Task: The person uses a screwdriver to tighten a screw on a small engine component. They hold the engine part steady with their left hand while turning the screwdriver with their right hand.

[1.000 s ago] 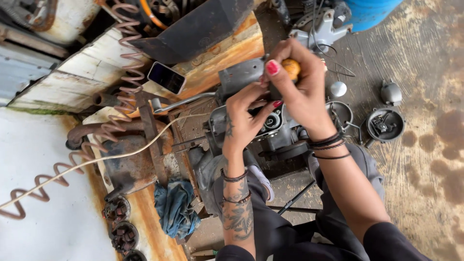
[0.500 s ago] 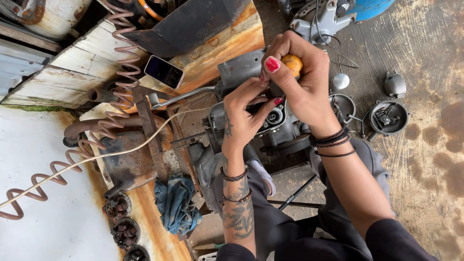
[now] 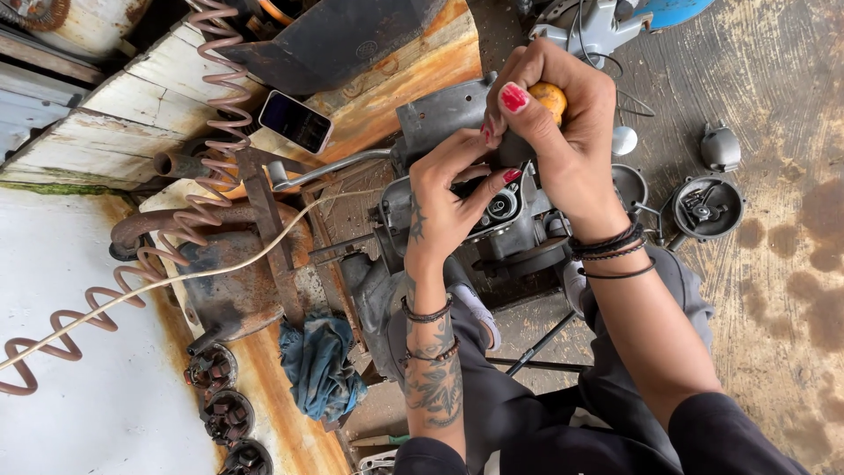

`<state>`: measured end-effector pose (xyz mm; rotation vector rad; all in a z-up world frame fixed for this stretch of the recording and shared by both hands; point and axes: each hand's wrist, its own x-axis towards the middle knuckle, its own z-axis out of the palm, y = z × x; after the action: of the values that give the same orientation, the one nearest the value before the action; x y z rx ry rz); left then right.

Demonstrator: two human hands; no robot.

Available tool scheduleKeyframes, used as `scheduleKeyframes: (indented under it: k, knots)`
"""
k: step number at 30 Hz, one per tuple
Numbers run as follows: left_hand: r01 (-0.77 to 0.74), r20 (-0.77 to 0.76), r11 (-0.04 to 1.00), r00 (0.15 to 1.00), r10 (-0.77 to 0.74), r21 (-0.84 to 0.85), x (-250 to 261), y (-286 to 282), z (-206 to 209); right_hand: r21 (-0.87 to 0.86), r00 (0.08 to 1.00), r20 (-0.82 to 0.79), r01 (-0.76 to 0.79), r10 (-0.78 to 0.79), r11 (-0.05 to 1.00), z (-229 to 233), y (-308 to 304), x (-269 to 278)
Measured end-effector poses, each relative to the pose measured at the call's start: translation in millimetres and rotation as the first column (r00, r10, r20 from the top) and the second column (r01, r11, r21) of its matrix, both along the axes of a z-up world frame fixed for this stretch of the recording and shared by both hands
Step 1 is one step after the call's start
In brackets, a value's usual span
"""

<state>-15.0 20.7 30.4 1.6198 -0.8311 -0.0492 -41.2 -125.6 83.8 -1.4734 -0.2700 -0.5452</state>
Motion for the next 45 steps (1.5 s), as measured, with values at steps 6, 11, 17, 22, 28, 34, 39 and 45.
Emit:
scheduleKeyframes:
  k: [6, 11, 17, 22, 28, 34, 39, 45]
  knots:
    - [0.008, 0.032, 0.999, 0.999, -0.009, 0.037, -1.5, -1.6, 9.2, 0.099, 1.000, -0.023, -0.004, 0.006, 0.995, -3.7, 5.7, 3.3]
    - [0.012, 0.097, 0.997, 0.995, -0.020, 0.082, -1.1, -3.2, 15.8, 0.063, 0.997, -0.019, -0.075, 0.076, 0.995, -2.1, -1.5, 5.0]
    - [0.022, 0.094, 0.996, 0.995, -0.030, 0.092, 0.2, -6.0, 6.9, 0.192, 0.961, 0.002, -0.272, 0.276, 0.943, -5.8, -13.6, 12.6]
    - [0.028, 0.132, 0.994, 0.990, -0.043, 0.108, -0.1, -6.1, 17.2, 0.179, 0.970, 0.024, -0.243, 0.243, 0.953, -4.1, -7.4, 8.3]
    - [0.051, 0.099, 0.993, 0.993, -0.061, 0.105, -0.9, -5.5, 11.6, 0.169, 0.996, -0.011, -0.088, 0.091, 0.982, -9.2, -3.5, 4.0]
    - [0.057, 0.046, 0.996, 0.997, -0.060, 0.073, -1.2, -5.7, 7.3, 0.323, 0.999, 0.019, -0.036, 0.032, 0.946, -17.1, -1.0, 4.8]
    - [0.069, 0.035, 0.997, 0.997, -0.070, 0.042, -1.1, -3.6, 10.4, 0.338, 0.998, 0.030, -0.069, 0.062, 0.939, -19.3, 1.4, 4.8]
    - [0.106, 0.060, 0.994, 0.992, -0.107, 0.031, 1.4, -5.9, 8.1, 0.342, 0.918, 0.024, -0.380, 0.396, 0.859, -16.7, -14.9, 7.2]
